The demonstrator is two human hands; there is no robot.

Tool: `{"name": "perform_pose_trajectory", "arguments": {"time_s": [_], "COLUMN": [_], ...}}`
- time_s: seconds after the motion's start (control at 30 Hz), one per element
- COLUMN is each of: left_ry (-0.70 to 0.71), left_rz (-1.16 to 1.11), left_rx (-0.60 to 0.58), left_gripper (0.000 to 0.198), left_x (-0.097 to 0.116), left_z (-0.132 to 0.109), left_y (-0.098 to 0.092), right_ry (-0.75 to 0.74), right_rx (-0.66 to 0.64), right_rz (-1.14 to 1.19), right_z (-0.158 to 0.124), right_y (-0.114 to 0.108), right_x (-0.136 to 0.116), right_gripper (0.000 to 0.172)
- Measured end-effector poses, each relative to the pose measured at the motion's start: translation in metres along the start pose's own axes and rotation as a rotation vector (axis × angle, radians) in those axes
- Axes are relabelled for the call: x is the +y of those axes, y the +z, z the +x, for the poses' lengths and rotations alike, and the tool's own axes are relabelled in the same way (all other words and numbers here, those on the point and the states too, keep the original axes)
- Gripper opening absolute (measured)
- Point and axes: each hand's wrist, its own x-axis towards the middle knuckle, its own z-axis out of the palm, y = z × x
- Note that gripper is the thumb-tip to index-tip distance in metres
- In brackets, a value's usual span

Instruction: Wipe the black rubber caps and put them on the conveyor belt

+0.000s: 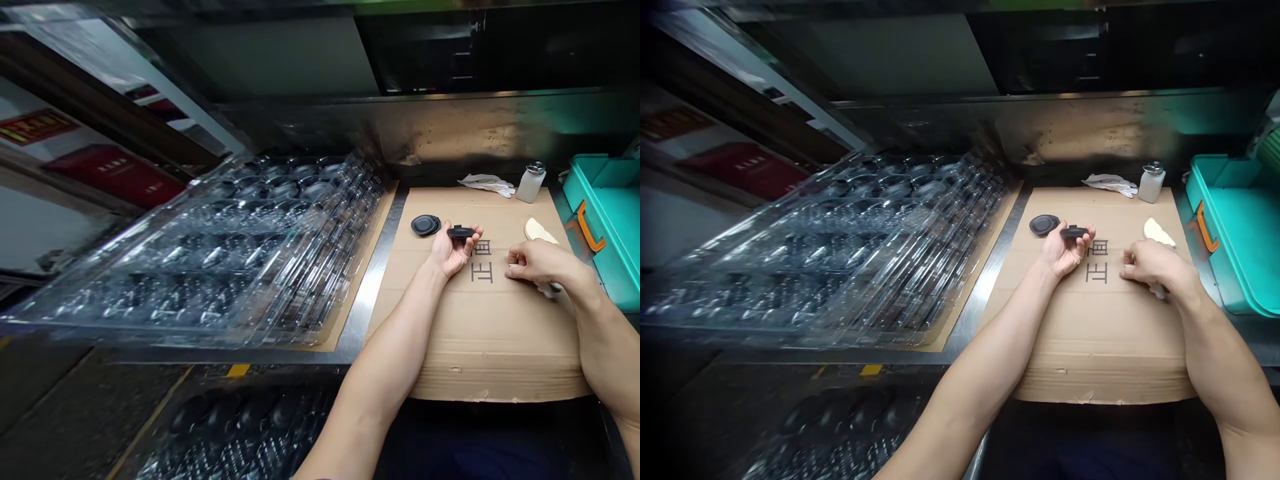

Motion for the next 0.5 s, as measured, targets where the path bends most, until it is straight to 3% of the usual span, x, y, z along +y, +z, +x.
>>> {"name": "perform_pose_trajectory", "arguments": {"time_s": [0.03, 0.1, 0.3, 0.43, 0.5], "left_ry": [0.003, 0.02, 0.1, 0.207, 0.264], "left_rz": [0.002, 0.02, 0.374, 0.541, 0.557], "left_rx": [-0.001, -0.001, -0.068, -0.118, -0.106], "left_gripper": [0.075, 0.075, 0.074, 0.061, 0.057], "left_x": [0.0, 0.0, -0.023, -0.039, -0.041], "left_z": [0.0, 0.0, 0.004, 0.005, 0.005], "left_y": [0.0, 0.0, 0.002, 0.003, 0.003], "right_ry": [-0.045, -0.113, -0.157, -0.06, -0.023], "right_rx": [-0.034, 0.037, 0.515, 0.657, 0.585], "right_rz": [0.039, 0.138, 0.478, 0.3, 0.133], "right_z": [0.0, 0.001, 0.009, 0.022, 0.026], "right_y": [0.0, 0.0, 0.004, 0.015, 0.019], "right_x": [-0.002, -0.007, -0.028, -0.013, -0.003], "right_gripper": [0.022, 0.023, 0.028, 0.025, 0.022]}}
